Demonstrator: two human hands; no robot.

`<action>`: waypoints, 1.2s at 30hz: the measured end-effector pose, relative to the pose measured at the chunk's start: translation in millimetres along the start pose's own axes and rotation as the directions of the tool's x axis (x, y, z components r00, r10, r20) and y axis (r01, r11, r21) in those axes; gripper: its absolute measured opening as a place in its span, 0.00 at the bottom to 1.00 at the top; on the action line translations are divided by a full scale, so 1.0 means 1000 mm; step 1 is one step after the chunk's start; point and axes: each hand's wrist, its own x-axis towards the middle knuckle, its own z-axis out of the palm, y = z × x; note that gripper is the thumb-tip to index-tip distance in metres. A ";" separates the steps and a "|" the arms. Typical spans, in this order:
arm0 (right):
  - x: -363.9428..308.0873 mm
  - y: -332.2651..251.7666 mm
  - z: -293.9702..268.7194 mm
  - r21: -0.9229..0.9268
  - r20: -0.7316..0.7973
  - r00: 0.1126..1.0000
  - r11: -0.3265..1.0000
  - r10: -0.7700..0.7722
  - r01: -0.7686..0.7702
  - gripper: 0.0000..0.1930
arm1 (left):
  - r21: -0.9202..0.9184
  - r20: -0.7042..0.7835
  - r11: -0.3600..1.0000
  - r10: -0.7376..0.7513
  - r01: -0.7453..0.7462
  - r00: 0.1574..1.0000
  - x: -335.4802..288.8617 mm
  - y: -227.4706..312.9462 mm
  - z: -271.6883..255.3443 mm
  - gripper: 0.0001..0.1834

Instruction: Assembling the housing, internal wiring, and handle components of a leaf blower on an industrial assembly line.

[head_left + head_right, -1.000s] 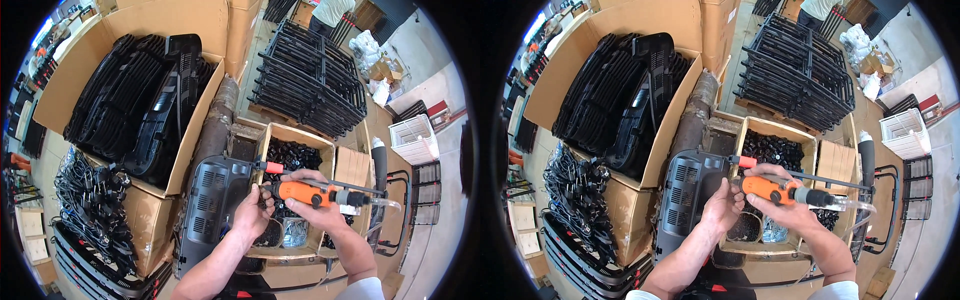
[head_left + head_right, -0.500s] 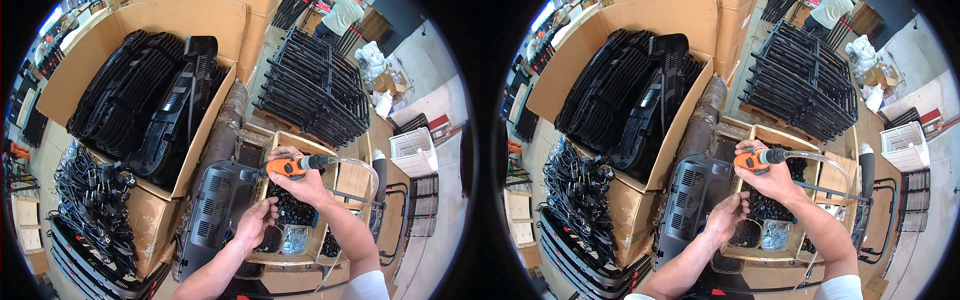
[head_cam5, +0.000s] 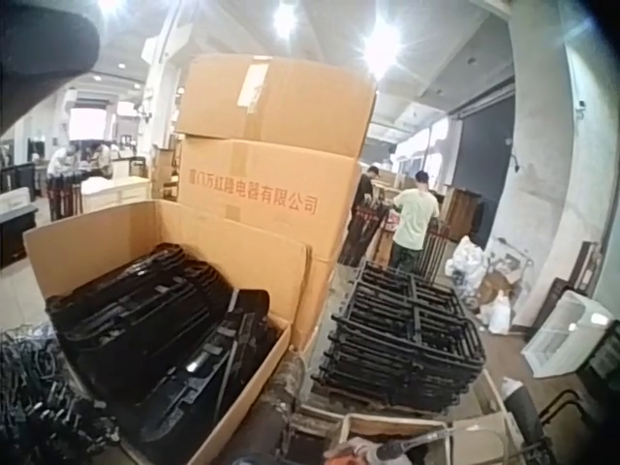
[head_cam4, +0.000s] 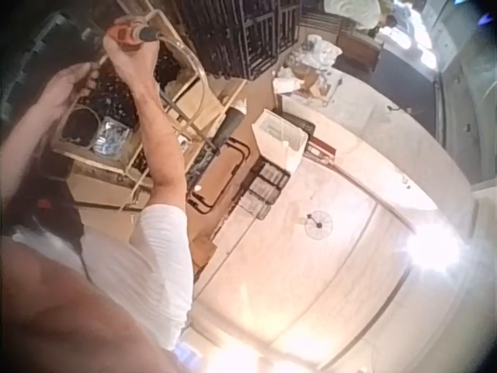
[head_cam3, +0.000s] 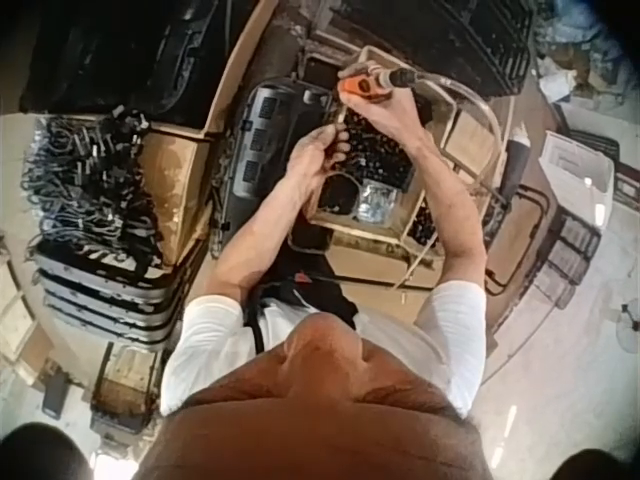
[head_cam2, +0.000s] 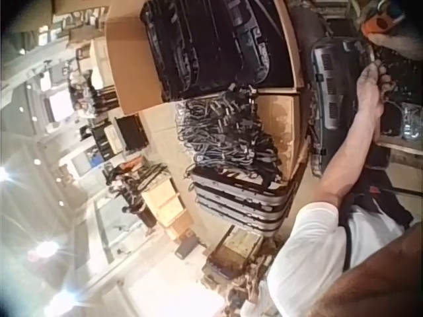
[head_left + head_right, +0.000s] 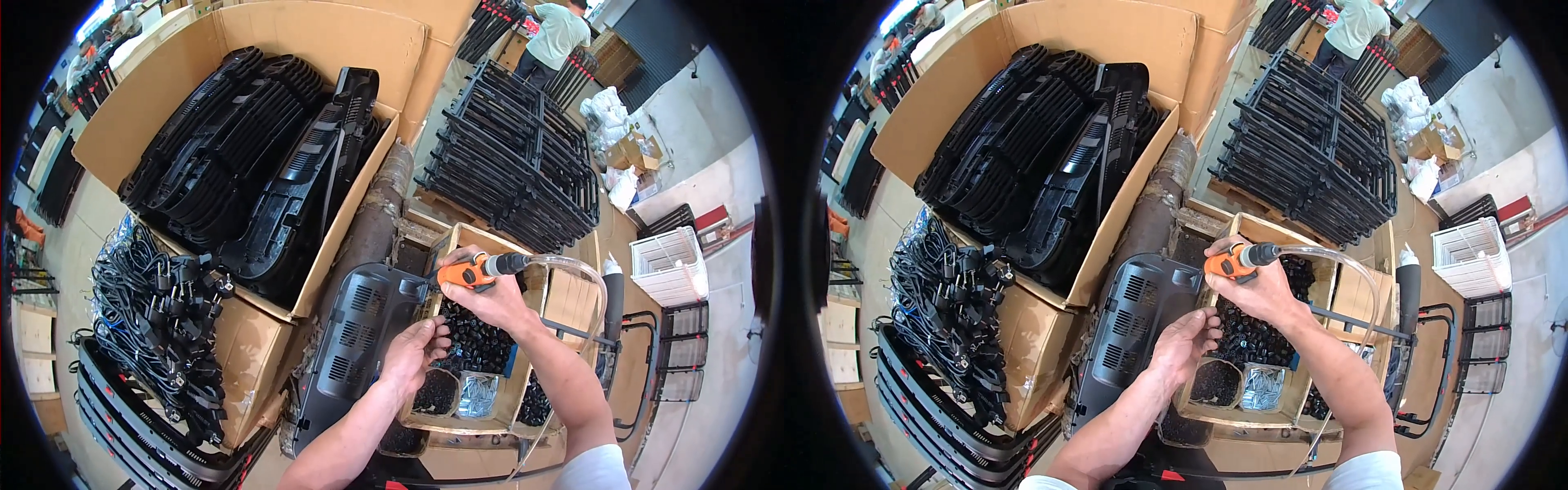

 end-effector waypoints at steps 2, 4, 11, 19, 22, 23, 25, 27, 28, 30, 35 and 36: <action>0.000 0.002 0.001 -0.016 -0.005 1.000 1.000 -0.012 0.012 0.20 | 0.009 0.010 1.000 0.023 -0.023 1.000 0.004 -0.001 -0.002 0.17; 0.000 0.001 0.002 -0.031 -0.011 1.000 0.999 -0.023 0.022 0.20 | 0.019 0.020 0.999 0.043 -0.044 0.999 0.005 -0.002 -0.002 0.16; -0.012 -0.013 0.003 0.200 -0.056 0.998 0.980 0.030 -0.018 0.26 | -0.047 -0.044 0.996 0.079 -0.081 0.996 0.005 0.014 0.014 0.15; -0.048 -0.035 -0.009 0.313 -0.060 0.997 0.949 0.056 -0.034 0.29 | -0.313 -0.094 0.946 0.060 -0.087 0.994 0.021 0.027 0.012 0.13; -0.048 -0.033 -0.007 0.297 -0.080 0.997 0.955 0.020 0.004 0.28 | -0.362 -0.072 0.928 0.060 -0.082 0.996 0.025 0.031 0.015 0.13; -0.047 -0.033 -0.007 0.296 -0.079 0.997 0.955 0.021 0.003 0.28 | -0.391 -0.046 0.917 0.059 -0.073 0.997 0.025 0.032 0.016 0.13; -0.044 -0.033 -0.007 0.316 -0.076 0.997 0.949 0.008 0.016 0.29 | -0.420 -0.022 0.905 0.060 -0.063 0.998 0.025 0.033 0.014 0.13; -0.042 -0.035 -0.007 0.328 -0.075 0.997 0.945 0.021 0.005 0.29 | -0.434 0.050 0.900 0.072 -0.043 0.996 0.025 0.035 0.010 0.11; -0.041 -0.036 -0.007 0.339 -0.076 0.997 0.941 0.033 -0.006 0.28 | -0.436 0.049 0.899 0.073 -0.044 0.996 0.025 0.035 0.007 0.11; -0.040 -0.037 -0.005 0.346 -0.081 0.996 0.938 0.038 -0.007 0.28 | -0.431 0.097 0.901 0.103 -0.052 0.990 0.025 0.038 0.004 0.11; -0.036 -0.040 -0.003 0.349 -0.089 0.995 0.937 0.049 -0.015 0.28 | -0.448 0.099 0.893 0.088 -0.034 0.991 0.022 0.042 0.006 0.11; -0.035 -0.041 -0.002 0.352 -0.090 0.994 0.936 0.058 -0.022 0.28 | -0.456 0.073 0.889 0.072 -0.031 0.995 0.021 0.043 0.008 0.11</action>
